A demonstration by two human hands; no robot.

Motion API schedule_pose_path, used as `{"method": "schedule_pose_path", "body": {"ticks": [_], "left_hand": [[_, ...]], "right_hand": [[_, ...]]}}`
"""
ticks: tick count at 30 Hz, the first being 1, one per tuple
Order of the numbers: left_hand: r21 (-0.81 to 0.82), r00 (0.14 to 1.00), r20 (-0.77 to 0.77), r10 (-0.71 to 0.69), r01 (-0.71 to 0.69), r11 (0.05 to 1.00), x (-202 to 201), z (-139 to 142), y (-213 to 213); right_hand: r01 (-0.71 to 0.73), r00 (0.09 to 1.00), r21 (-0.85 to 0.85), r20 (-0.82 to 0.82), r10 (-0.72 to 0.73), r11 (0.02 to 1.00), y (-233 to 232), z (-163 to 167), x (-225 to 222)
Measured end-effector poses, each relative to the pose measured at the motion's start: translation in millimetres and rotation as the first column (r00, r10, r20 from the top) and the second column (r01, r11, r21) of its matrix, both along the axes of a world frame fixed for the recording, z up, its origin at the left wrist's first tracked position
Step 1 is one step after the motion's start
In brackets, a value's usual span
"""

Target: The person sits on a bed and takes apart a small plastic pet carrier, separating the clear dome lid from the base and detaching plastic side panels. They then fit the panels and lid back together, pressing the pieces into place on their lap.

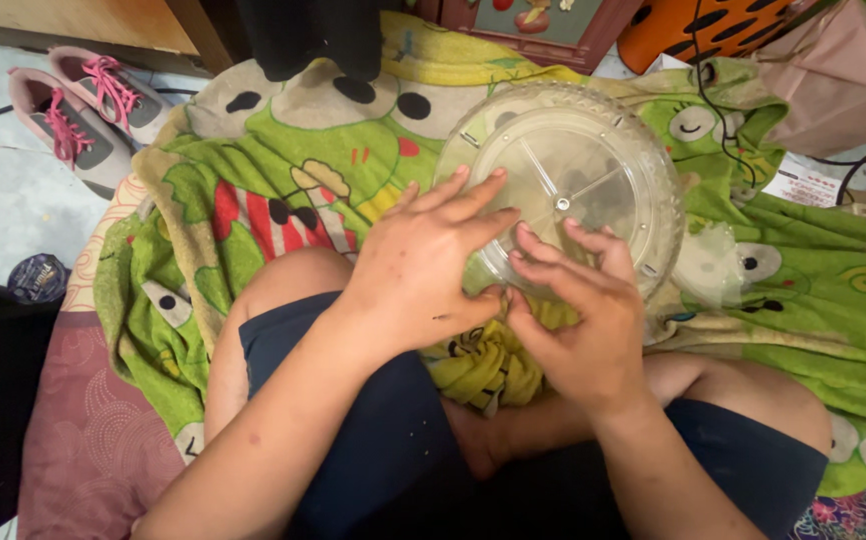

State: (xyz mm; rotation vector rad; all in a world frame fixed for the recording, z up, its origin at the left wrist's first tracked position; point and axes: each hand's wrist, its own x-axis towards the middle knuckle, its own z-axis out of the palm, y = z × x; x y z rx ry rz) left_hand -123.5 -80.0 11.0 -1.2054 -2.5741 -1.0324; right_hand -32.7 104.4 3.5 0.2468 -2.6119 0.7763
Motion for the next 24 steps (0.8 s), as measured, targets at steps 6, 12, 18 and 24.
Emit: {"method": "schedule_pose_path", "body": {"ticks": [6, 12, 18, 24], "left_hand": [[0.066, 0.996, 0.09, -0.003, -0.003, 0.998, 5.1, -6.3, -4.9], [0.051, 0.995, 0.097, 0.029, -0.034, 0.998, 5.9, -7.9, -5.0], [0.063, 0.992, 0.1, 0.073, -0.08, 0.995, 5.6, -11.9, 2.1], [0.11, 0.99, 0.103, 0.094, -0.106, 0.988, 4.8, -16.9, 6.7]], "right_hand": [[0.009, 1.0, -0.005, -0.022, -0.009, 1.0, -7.0, -3.8, 1.2], [0.002, 0.997, 0.028, -0.083, 0.0, 1.0, -14.3, -0.6, 0.0], [-0.002, 0.997, 0.043, -0.083, 0.005, 0.999, -15.5, 8.5, -2.2], [0.033, 0.998, 0.1, -0.053, -0.027, 0.994, -12.5, 14.6, -12.2]]}}
